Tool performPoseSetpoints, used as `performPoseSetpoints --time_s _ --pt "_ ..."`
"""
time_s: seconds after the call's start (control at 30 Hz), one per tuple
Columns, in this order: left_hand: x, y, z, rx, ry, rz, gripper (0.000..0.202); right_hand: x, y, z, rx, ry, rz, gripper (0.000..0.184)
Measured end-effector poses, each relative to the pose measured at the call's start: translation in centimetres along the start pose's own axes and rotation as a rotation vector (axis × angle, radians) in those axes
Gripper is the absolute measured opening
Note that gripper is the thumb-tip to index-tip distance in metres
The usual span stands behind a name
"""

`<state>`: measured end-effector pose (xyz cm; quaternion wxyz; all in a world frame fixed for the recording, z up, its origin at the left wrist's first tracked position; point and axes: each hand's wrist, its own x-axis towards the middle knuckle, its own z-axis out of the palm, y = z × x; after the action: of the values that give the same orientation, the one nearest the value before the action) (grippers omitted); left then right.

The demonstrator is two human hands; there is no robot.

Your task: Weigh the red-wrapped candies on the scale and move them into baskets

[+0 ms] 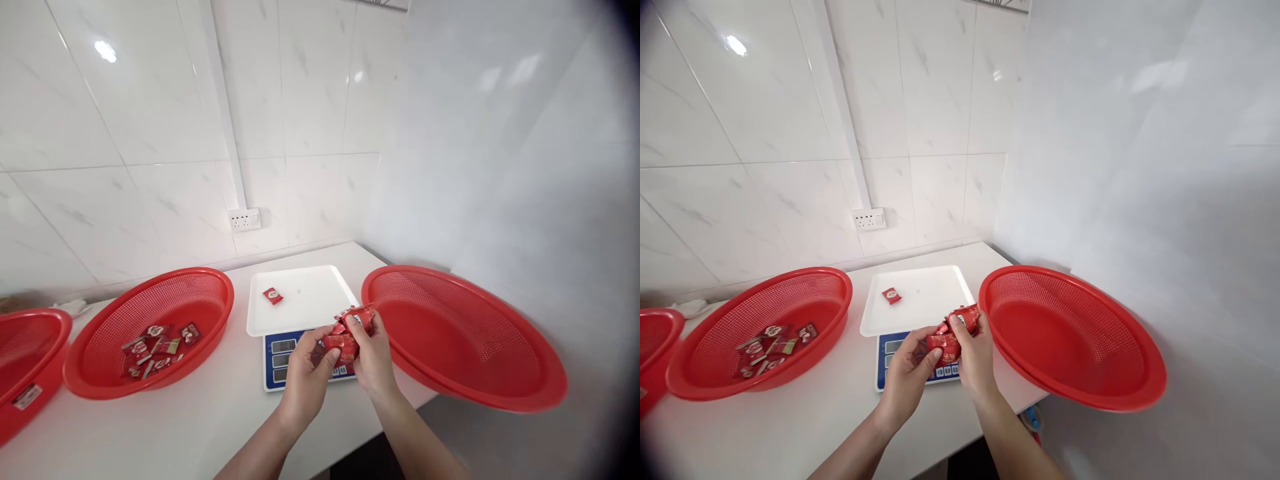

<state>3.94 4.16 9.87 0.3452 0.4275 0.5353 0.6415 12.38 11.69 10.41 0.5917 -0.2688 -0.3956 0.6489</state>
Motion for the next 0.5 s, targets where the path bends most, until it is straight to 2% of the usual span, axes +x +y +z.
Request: performPoseSetpoints --time_s 0.17,0.3,0.5 --pt "-0.4 0.7 -0.6 -0.069 -0.064 -0.140 0.041 0.3 0.3 -0.2 0.147 -0.008 0.133 0.028" --pt "-0.8 1.4 -0.5 -0.097 -0.072 -0.121 0.039 -0.1 -0.1 -0.1 0.156 -0.003 0.130 0.027" --pt "-2.5 1.1 0.1 0.035 -0.045 -0.047 0.029 -0.5 -1.0 0.0 0.135 0.030 0.123 0.026"
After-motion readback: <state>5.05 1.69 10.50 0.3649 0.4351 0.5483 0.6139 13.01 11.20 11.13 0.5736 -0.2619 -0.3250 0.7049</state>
